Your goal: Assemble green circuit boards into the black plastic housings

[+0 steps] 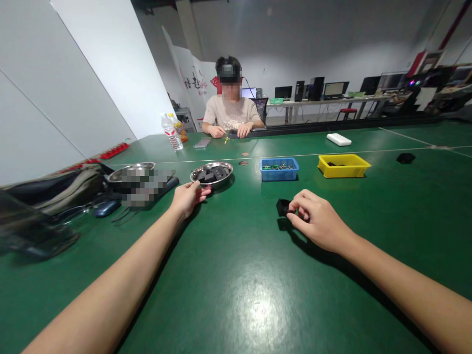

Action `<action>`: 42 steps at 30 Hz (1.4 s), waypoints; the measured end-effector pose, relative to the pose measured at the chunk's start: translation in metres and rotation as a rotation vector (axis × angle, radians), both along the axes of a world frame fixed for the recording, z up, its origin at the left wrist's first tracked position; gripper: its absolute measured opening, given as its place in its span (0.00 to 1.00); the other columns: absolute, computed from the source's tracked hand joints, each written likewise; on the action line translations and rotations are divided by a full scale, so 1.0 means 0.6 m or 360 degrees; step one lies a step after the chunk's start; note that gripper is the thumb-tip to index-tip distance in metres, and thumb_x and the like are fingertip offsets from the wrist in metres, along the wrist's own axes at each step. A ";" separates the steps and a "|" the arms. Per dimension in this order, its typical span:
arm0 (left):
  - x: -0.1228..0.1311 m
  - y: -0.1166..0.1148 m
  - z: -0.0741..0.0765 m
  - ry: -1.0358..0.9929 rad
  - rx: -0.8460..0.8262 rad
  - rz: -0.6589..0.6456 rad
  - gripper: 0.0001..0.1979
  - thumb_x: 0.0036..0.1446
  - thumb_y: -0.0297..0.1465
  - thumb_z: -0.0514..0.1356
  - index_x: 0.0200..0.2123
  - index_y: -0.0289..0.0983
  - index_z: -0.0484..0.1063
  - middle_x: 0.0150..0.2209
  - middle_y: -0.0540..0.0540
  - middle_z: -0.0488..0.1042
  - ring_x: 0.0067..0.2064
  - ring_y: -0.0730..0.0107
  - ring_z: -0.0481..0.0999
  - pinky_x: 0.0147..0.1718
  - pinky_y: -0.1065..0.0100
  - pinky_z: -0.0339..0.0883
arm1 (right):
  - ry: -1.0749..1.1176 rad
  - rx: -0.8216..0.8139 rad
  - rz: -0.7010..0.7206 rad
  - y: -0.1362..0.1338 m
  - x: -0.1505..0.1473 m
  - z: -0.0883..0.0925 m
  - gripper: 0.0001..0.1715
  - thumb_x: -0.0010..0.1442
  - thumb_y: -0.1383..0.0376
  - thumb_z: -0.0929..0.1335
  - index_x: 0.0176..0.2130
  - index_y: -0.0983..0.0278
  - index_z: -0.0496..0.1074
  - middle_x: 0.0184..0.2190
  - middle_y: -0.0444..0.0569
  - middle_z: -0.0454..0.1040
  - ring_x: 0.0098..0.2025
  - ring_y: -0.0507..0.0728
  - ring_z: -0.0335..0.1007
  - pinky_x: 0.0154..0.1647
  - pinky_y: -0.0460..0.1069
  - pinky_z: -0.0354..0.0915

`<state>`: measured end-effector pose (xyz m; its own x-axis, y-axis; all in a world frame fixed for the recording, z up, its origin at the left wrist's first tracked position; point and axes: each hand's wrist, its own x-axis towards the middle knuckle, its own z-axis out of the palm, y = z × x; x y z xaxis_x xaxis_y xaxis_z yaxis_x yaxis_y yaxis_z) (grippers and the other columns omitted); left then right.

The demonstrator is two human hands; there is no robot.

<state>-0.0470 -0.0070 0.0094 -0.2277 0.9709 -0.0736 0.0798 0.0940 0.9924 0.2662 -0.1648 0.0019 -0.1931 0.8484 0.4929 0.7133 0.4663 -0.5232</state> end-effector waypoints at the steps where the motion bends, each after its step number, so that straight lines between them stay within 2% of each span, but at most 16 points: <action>1: 0.002 0.000 0.000 -0.0022 0.0010 -0.0023 0.03 0.60 0.23 0.57 0.33 0.32 0.70 0.30 0.41 0.79 0.29 0.73 0.79 0.26 0.76 0.69 | 0.0004 -0.0008 0.0008 0.000 -0.001 -0.001 0.04 0.59 0.70 0.68 0.31 0.64 0.71 0.34 0.46 0.68 0.27 0.49 0.62 0.32 0.47 0.62; 6: 0.019 -0.007 -0.005 -0.0020 0.0044 -0.0140 0.05 0.53 0.22 0.61 0.34 0.33 0.75 0.37 0.42 0.80 0.36 0.73 0.79 0.31 0.76 0.70 | 0.0047 -0.0036 0.0049 0.003 -0.008 -0.014 0.04 0.60 0.70 0.69 0.32 0.64 0.71 0.32 0.45 0.68 0.28 0.50 0.63 0.33 0.47 0.63; 8: 0.035 -0.023 -0.011 0.0064 0.0074 -0.0265 0.06 0.51 0.25 0.65 0.35 0.33 0.77 0.39 0.42 0.81 0.40 0.69 0.79 0.34 0.74 0.70 | 0.0041 -0.0040 0.0099 0.004 -0.012 -0.021 0.04 0.60 0.70 0.69 0.32 0.64 0.71 0.33 0.45 0.69 0.29 0.50 0.64 0.33 0.47 0.64; 11: 0.069 -0.067 -0.019 0.0381 0.0323 -0.0890 0.15 0.55 0.36 0.66 0.44 0.35 0.77 0.48 0.39 0.80 0.49 0.61 0.78 0.46 0.63 0.72 | -0.0012 -0.0012 0.0235 0.006 -0.016 -0.030 0.02 0.61 0.69 0.69 0.34 0.64 0.73 0.35 0.47 0.71 0.30 0.50 0.66 0.34 0.47 0.65; 13: 0.092 -0.100 -0.021 0.0487 0.0483 -0.1280 0.21 0.56 0.40 0.66 0.50 0.35 0.75 0.53 0.38 0.78 0.54 0.58 0.77 0.53 0.58 0.69 | -0.0042 0.0058 0.0333 0.005 -0.018 -0.032 0.02 0.62 0.69 0.69 0.36 0.64 0.74 0.38 0.48 0.71 0.32 0.50 0.68 0.35 0.46 0.67; 15: 0.109 -0.127 -0.019 0.0628 0.0593 -0.1538 0.24 0.57 0.39 0.66 0.55 0.36 0.73 0.56 0.38 0.76 0.55 0.57 0.76 0.53 0.58 0.69 | -0.0060 0.0170 0.0411 0.003 -0.019 -0.032 0.03 0.63 0.69 0.69 0.37 0.64 0.74 0.39 0.49 0.72 0.34 0.51 0.69 0.36 0.47 0.68; 17: 0.119 -0.145 -0.015 0.0854 0.0729 -0.1705 0.28 0.53 0.38 0.69 0.57 0.37 0.72 0.53 0.39 0.77 0.53 0.58 0.77 0.53 0.58 0.69 | -0.0071 0.0275 0.0455 0.001 -0.020 -0.031 0.03 0.64 0.69 0.68 0.38 0.63 0.75 0.39 0.50 0.72 0.37 0.52 0.70 0.38 0.47 0.69; 20: 0.122 -0.154 -0.010 0.1042 0.0933 -0.1682 0.26 0.53 0.38 0.70 0.54 0.37 0.73 0.49 0.42 0.79 0.49 0.60 0.78 0.51 0.60 0.70 | -0.0064 0.0347 0.0480 -0.002 -0.022 -0.030 0.03 0.64 0.69 0.68 0.38 0.62 0.75 0.39 0.50 0.73 0.39 0.53 0.71 0.39 0.47 0.69; 23: 0.121 -0.154 -0.008 0.1111 0.1131 -0.1674 0.23 0.56 0.36 0.68 0.55 0.37 0.73 0.49 0.42 0.79 0.49 0.62 0.78 0.51 0.62 0.70 | 0.0011 0.0305 0.0472 -0.004 -0.024 -0.029 0.04 0.62 0.69 0.70 0.40 0.63 0.73 0.38 0.49 0.73 0.34 0.52 0.70 0.35 0.46 0.68; 26: 0.121 -0.154 -0.006 0.1133 0.1290 -0.1693 0.21 0.59 0.33 0.65 0.56 0.38 0.72 0.50 0.41 0.78 0.50 0.62 0.77 0.53 0.62 0.70 | 0.0147 0.0181 0.0369 -0.004 -0.025 -0.027 0.18 0.59 0.67 0.72 0.49 0.62 0.70 0.36 0.46 0.73 0.30 0.51 0.68 0.31 0.46 0.68; 28: 0.122 -0.154 -0.005 0.1147 0.1359 -0.1688 0.20 0.60 0.32 0.64 0.56 0.38 0.72 0.50 0.41 0.78 0.50 0.62 0.77 0.52 0.61 0.71 | 0.0168 0.0100 0.0313 -0.004 -0.024 -0.026 0.24 0.57 0.66 0.73 0.53 0.61 0.68 0.36 0.45 0.73 0.31 0.51 0.68 0.32 0.46 0.68; 35: 0.116 -0.152 -0.007 0.1268 0.1602 -0.1590 0.19 0.61 0.33 0.62 0.55 0.37 0.72 0.46 0.41 0.77 0.47 0.63 0.77 0.49 0.63 0.73 | 0.0180 -0.0045 0.0315 -0.002 -0.022 -0.022 0.17 0.55 0.67 0.73 0.46 0.62 0.71 0.34 0.44 0.74 0.31 0.51 0.68 0.32 0.46 0.66; 38: 0.114 -0.149 -0.007 0.1312 0.1699 -0.1544 0.17 0.62 0.34 0.62 0.53 0.36 0.73 0.45 0.41 0.77 0.47 0.64 0.77 0.48 0.64 0.73 | 0.0222 -0.0089 0.0314 -0.002 -0.022 -0.025 0.17 0.55 0.66 0.74 0.44 0.61 0.69 0.34 0.43 0.74 0.30 0.50 0.67 0.32 0.46 0.65; 42: 0.112 -0.147 -0.006 0.1337 0.1694 -0.1513 0.15 0.62 0.35 0.62 0.50 0.35 0.74 0.44 0.40 0.77 0.46 0.64 0.77 0.47 0.64 0.73 | 0.0273 -0.0152 0.0314 -0.001 -0.022 -0.029 0.19 0.54 0.64 0.74 0.44 0.61 0.68 0.32 0.42 0.73 0.29 0.50 0.67 0.32 0.46 0.65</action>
<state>0.0199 -0.0950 0.0061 0.8084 0.3087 0.5012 0.2203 -0.9482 0.2288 0.2532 -0.1652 -0.0156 -0.2798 0.8470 0.4521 0.5108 0.5300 -0.6769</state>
